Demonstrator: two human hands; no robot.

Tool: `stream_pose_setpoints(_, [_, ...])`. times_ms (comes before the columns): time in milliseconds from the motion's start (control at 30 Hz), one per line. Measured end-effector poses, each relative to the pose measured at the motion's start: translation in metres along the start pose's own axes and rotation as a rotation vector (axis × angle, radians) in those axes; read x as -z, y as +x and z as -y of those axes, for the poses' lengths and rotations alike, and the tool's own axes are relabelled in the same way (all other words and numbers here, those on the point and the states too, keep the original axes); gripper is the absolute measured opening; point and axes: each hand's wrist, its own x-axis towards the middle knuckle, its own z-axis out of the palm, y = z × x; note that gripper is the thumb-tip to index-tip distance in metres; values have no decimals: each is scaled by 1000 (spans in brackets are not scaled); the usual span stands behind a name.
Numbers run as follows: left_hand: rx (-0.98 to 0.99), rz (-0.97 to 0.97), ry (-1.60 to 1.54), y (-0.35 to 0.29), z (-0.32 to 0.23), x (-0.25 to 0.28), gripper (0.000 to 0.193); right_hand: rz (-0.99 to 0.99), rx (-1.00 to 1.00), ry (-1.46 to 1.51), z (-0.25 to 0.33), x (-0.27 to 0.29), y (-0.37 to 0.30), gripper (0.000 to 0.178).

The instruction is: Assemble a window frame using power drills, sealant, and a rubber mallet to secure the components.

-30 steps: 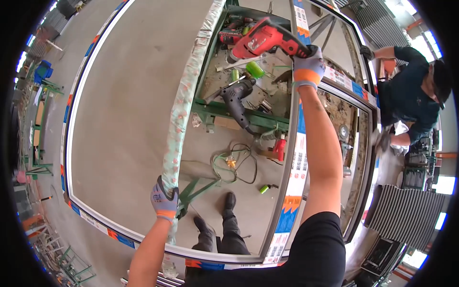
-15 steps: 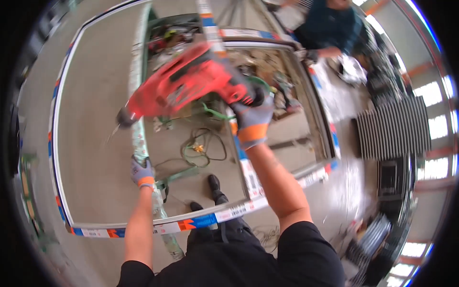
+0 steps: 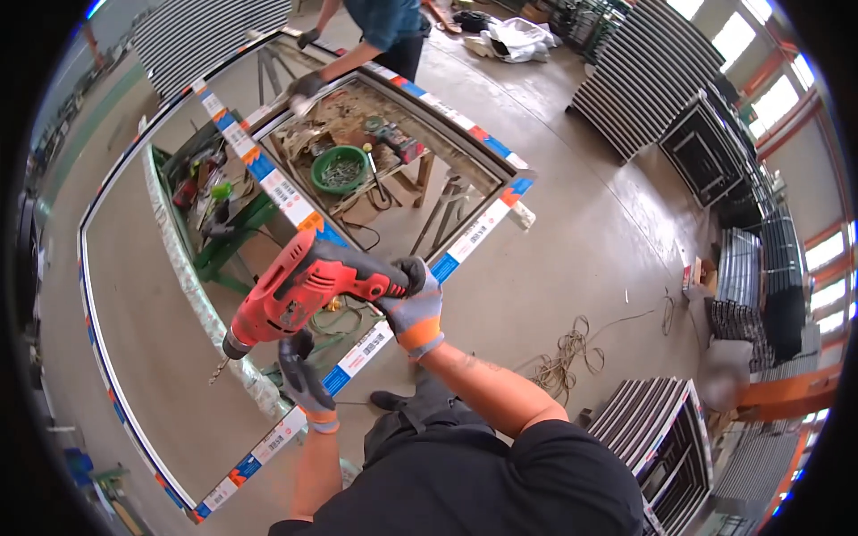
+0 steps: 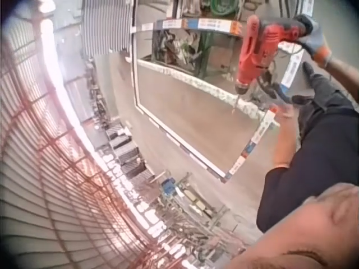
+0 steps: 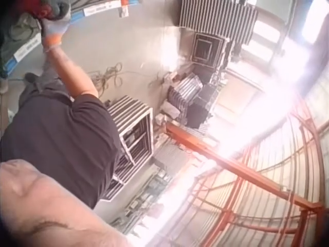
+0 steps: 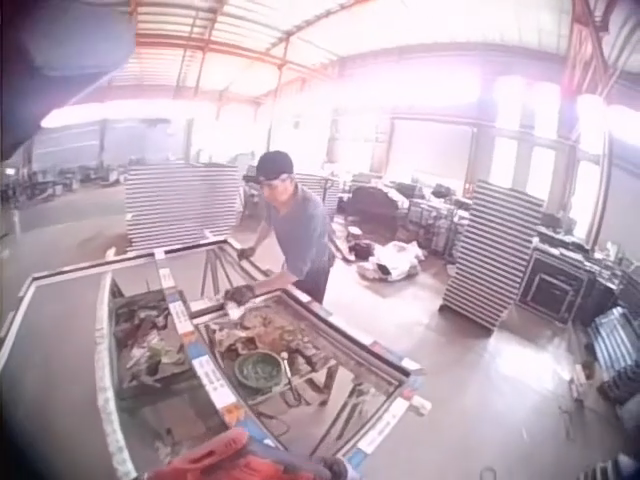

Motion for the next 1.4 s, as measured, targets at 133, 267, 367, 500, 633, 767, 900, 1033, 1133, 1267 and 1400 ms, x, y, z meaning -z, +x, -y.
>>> stream_pose_setpoints(133, [234,-60,-1077,48,-88,-73,63,-35,11,-120,-8,46,-22,39])
stream_pose_setpoints(267, [603,-247,-1022,62,-79,-112,60,166,-69,-124,-28,102,-38,42])
stream_pose_setpoints(367, [643,16,-1032,78,-67,-163,56,447,-175,-1,-23,141,-17,54])
stream_pose_setpoints(500, [695,483,-1080,98,-28,-222,63,788,-210,197,-34,161,18,73])
stream_pose_setpoints(633, [931,908,-1186,123,4,-271,73,805,-304,346,-55,153,27,70])
stream_pose_setpoints(767, [1253,991,-1011,161,35,-294,67,568,-180,-116,-49,130,57,62])
stream_pose_setpoints(900, [1006,963,-517,182,63,-309,50,332,-250,-589,-82,109,88,61])
stream_pose_setpoints(1033, [948,987,-342,207,128,-328,54,370,-328,-959,-123,83,125,87])
stream_pose_setpoints(1133, [943,1029,-353,233,172,-340,49,455,-472,-1049,-129,63,159,90])
stream_pose_setpoints(1267, [945,1058,-333,247,197,-357,50,437,-595,-1160,-143,48,182,98])
stream_pose_setpoints(1400, [928,1048,-332,248,220,-363,52,408,-586,-1198,-155,42,185,99])
